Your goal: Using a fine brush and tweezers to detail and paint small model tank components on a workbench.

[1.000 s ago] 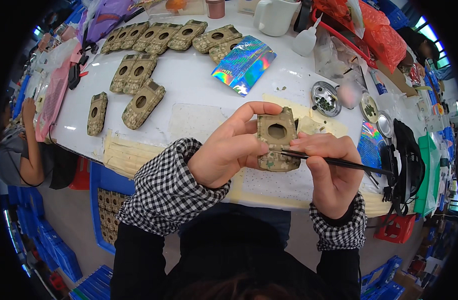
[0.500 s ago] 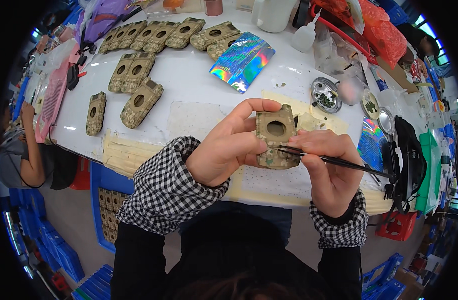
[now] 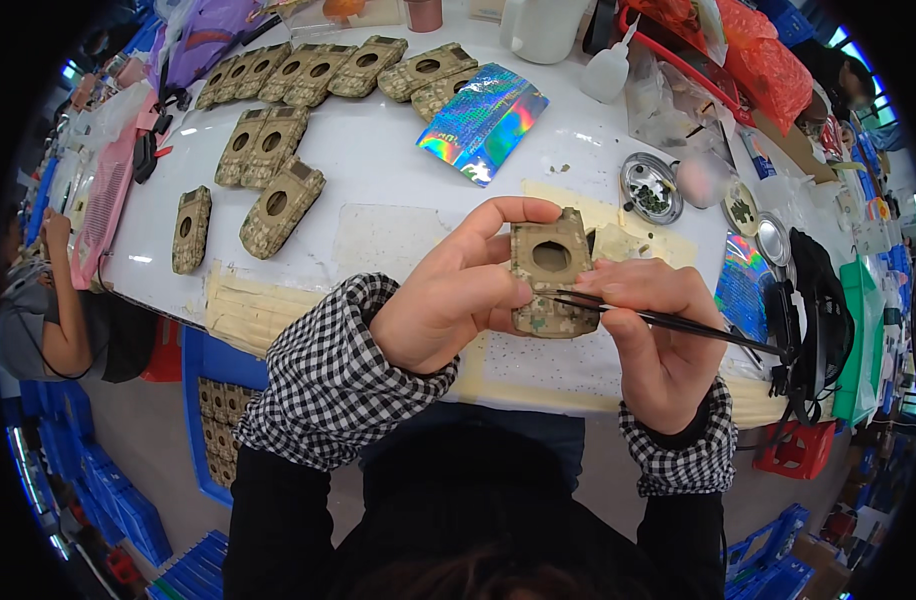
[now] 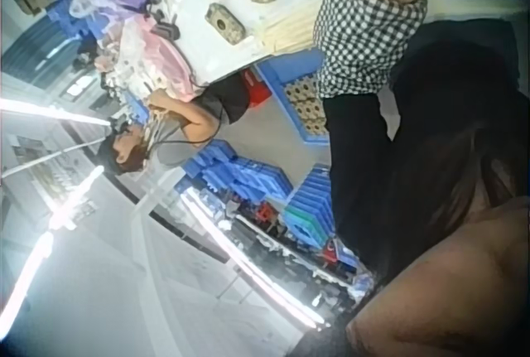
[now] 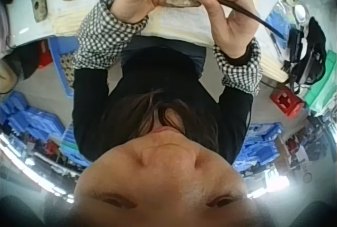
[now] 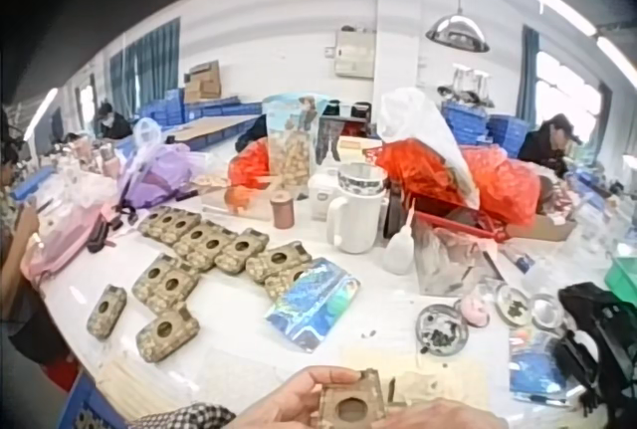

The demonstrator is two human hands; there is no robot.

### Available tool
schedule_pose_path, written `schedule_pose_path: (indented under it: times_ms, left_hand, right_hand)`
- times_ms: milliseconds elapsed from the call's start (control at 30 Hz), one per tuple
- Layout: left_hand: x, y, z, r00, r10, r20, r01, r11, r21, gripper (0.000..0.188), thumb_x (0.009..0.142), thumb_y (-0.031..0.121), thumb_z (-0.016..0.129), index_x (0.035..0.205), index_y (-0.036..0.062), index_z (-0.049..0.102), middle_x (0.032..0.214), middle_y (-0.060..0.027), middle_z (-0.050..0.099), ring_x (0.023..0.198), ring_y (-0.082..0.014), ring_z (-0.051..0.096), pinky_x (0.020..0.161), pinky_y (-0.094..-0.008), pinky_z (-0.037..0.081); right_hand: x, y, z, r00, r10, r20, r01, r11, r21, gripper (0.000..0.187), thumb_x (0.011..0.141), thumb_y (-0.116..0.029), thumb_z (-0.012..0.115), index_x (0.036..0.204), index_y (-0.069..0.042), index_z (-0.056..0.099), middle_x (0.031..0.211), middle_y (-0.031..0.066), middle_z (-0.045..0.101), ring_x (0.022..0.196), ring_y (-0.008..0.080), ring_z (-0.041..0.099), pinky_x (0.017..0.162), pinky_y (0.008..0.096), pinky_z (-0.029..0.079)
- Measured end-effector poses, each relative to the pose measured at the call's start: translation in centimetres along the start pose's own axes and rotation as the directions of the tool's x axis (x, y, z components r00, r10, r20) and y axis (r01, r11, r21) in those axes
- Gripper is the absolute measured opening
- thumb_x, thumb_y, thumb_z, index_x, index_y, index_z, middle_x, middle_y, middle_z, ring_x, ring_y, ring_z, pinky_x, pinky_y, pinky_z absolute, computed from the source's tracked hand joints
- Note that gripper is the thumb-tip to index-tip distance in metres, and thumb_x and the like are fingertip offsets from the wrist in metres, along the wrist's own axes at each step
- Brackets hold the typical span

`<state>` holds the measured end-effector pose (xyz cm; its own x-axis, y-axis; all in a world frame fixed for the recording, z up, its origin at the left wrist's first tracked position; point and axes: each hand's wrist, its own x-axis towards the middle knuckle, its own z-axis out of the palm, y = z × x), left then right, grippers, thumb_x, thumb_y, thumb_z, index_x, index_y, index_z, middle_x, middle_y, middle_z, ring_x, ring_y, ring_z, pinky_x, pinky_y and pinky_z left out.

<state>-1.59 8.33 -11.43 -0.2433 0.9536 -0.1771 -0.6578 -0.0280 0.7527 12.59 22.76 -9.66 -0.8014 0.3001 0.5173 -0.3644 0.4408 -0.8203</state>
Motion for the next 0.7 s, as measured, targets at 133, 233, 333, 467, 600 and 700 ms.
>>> schedule_pose_path:
  times_ms: [133, 233, 333, 467, 600, 700]
  left_hand:
    - [-0.1, 0.2, 0.2, 1.0, -0.005, -0.004, 0.005, 1.0, 0.004, 0.069, 0.077, 0.005, 0.05, 0.142, 0.0082, 0.028, 0.132, -0.0156, 0.046, 0.119, -0.0248, 0.052, 0.098, -0.0367, 0.047]
    - [0.0, 0.1, 0.1, 1.0, -0.005, -0.003, 0.005, 1.0, 0.005, 0.069, 0.077, 0.005, 0.05, 0.142, 0.0081, 0.028, 0.132, -0.0154, 0.046, 0.119, -0.0247, 0.052, 0.097, -0.0367, 0.047]
    - [0.0, 0.0, 0.1, 1.0, 0.001, 0.004, -0.001, 1.0, 0.004, 0.069, 0.077, 0.005, 0.05, 0.142, 0.008, 0.028, 0.133, -0.0157, 0.046, 0.12, -0.0252, 0.052, 0.098, -0.0377, 0.047]
    - [0.0, 0.2, 0.2, 1.0, 0.001, -0.013, -0.001, 1.0, 0.011, 0.069, 0.077, 0.005, 0.05, 0.142, 0.0064, 0.027, 0.134, -0.0174, 0.045, 0.121, -0.0287, 0.052, 0.1, -0.0406, 0.047]
    - [-0.2, 0.4, 0.0, 0.999, 0.032, -0.004, -0.032, 0.999, 0.02, 0.07, 0.076, 0.006, 0.051, 0.142, 0.0035, 0.027, 0.134, -0.02, 0.045, 0.12, -0.0338, 0.054, 0.101, -0.043, 0.046]
    - [0.3, 0.1, 0.2, 0.999, 0.049, 0.012, -0.049, 0.998, 0.037, 0.072, 0.076, 0.009, 0.052, 0.142, 0.0023, 0.026, 0.134, -0.0219, 0.045, 0.118, -0.0369, 0.055, 0.101, -0.0436, 0.047]
  right_hand:
    - [0.0, 0.0, 0.0, 1.0, -0.004, 0.006, 0.004, 1.0, -0.015, 0.014, 0.082, -0.002, 0.072, 0.092, 0.003, 0.063, 0.089, 0.0124, 0.068, 0.085, 0.0236, 0.066, 0.086, 0.0378, 0.051]
    - [-0.1, 0.1, -0.1, 1.0, 0.0, 0.012, 0.001, 1.0, -0.02, 0.015, 0.082, -0.003, 0.072, 0.092, 0.002, 0.063, 0.09, 0.0127, 0.068, 0.086, 0.0235, 0.066, 0.087, 0.0378, 0.051]
    - [-0.2, 0.1, 0.0, 1.0, -0.001, -0.022, 0.002, 0.999, 0.036, 0.016, 0.084, -0.005, 0.072, 0.095, 0.002, 0.062, 0.09, 0.0121, 0.068, 0.086, 0.0226, 0.066, 0.088, 0.0382, 0.051]
    - [-0.1, -0.1, -0.9, 0.996, -0.034, -0.087, 0.041, 0.995, 0.09, 0.018, 0.092, -0.013, 0.062, 0.102, 0.002, 0.058, 0.091, 0.013, 0.066, 0.088, 0.021, 0.065, 0.093, 0.0401, 0.049]
    - [0.8, -1.2, -4.0, 0.969, -0.18, -0.166, 0.198, 0.975, 0.1, 0.032, 0.101, -0.03, 0.044, 0.111, 0.0, 0.052, 0.099, 0.0204, 0.064, 0.095, 0.0273, 0.063, 0.093, 0.0426, 0.048]
    - [2.3, -3.6, -7.3, 0.926, -0.335, -0.172, 0.358, 0.925, 0.125, 0.032, 0.101, -0.029, 0.043, 0.11, 0.0, 0.053, 0.099, 0.0206, 0.064, 0.095, 0.0277, 0.062, 0.093, 0.0428, 0.048]
